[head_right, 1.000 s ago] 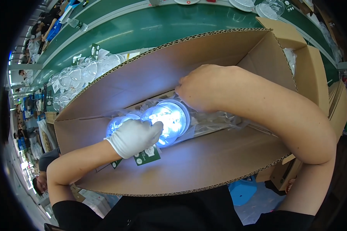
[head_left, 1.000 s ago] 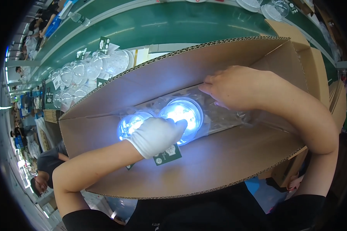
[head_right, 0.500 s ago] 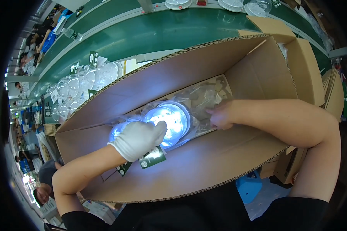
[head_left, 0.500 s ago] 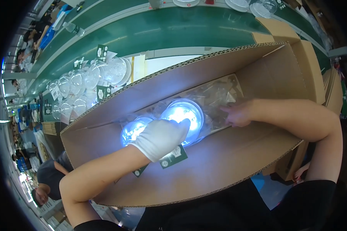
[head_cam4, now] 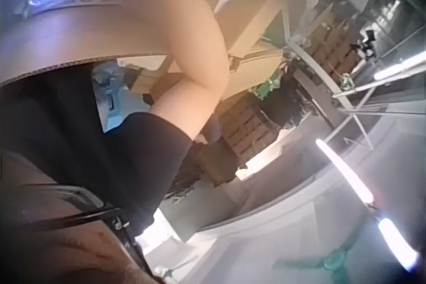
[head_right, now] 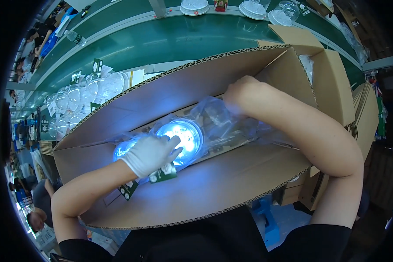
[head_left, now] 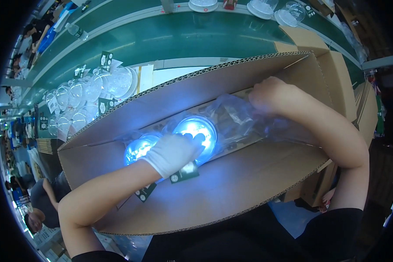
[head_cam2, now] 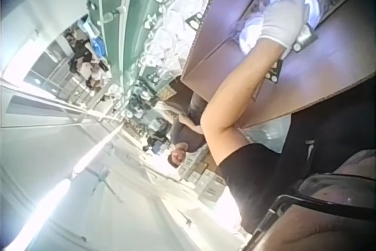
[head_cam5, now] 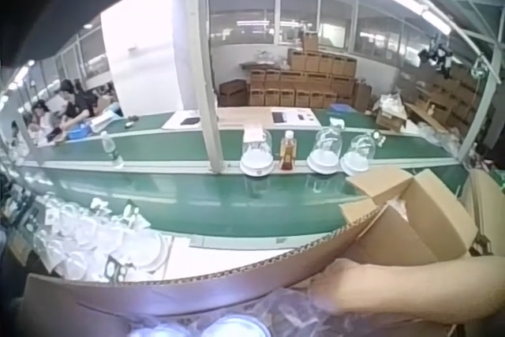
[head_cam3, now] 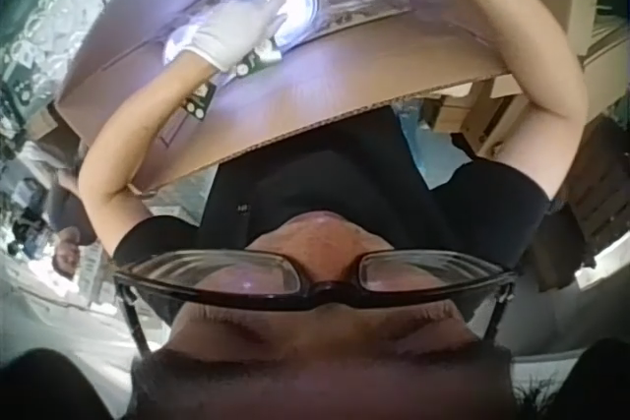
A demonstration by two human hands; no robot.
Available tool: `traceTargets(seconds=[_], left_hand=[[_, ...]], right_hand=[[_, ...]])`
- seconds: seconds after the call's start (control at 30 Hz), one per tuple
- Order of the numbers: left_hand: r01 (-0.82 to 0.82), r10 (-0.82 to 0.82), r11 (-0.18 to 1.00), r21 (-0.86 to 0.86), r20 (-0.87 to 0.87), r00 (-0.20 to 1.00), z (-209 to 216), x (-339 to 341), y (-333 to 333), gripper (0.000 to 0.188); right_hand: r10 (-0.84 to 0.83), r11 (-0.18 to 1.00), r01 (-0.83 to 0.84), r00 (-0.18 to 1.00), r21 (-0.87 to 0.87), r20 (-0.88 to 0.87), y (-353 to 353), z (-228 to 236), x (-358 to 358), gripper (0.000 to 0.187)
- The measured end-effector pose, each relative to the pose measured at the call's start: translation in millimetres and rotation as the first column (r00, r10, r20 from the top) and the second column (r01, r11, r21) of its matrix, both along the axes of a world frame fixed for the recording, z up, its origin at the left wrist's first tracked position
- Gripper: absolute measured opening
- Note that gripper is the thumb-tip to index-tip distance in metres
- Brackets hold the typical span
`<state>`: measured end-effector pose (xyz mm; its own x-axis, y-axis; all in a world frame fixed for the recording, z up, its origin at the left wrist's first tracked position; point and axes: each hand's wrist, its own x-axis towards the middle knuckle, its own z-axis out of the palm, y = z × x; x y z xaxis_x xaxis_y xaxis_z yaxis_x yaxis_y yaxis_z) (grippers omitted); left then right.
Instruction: Packing assembled decorative LED light fixtures into boxes at an assembly line.
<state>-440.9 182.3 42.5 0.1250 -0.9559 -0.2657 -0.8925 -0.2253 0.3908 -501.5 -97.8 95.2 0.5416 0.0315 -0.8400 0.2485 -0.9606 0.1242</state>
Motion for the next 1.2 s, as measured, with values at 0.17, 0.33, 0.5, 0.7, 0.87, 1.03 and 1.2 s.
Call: traceTargets(seconds=[0.17,0.33,0.5,0.7,0.87,1.03,1.2], left_hand=[[0.098,-0.104,0.992,0.083,0.063,0.993,-8.1,0.7,-12.9,0.014],[0.115,-0.106,0.993,-0.037,0.191,0.976,-24.5,-2.1,-10.1,0.017],[0.155,-0.133,0.981,-0.116,0.177,0.975,-31.2,-4.7,-25.3,0.012],[0.091,-0.086,0.996,-0.019,0.176,0.981,-32.9,-1.6,-7.4,0.009],[0.126,-0.052,0.948,-0.291,0.249,0.967,-31.6,-1.3,-42.9,0.012],[0.224,-0.154,0.927,-0.302,0.237,0.959,-21.7,-7.8,-49.1,0.014],[0.196,-0.153,0.896,-0.398,0.137,0.979,-32.8,9.5,-23.0,0.025]], right_hand=[[-0.092,0.983,0.058,0.976,0.176,0.196,-6.6,20.6,0.7,0.041],[-0.122,0.981,0.091,0.976,0.170,0.181,-2.6,39.7,6.9,0.039],[-0.142,0.978,0.112,0.975,0.175,0.173,2.2,50.5,0.2,0.036],[-0.210,0.917,0.164,0.973,0.362,0.091,18.9,-3.6,20.9,0.026],[-0.226,0.943,0.181,0.964,0.278,0.139,16.8,16.0,17.2,0.043],[-0.218,0.948,0.164,0.959,0.273,0.182,17.9,60.5,10.2,0.045],[-0.245,0.884,0.144,0.953,0.445,0.178,24.7,90.4,-18.8,0.059]])
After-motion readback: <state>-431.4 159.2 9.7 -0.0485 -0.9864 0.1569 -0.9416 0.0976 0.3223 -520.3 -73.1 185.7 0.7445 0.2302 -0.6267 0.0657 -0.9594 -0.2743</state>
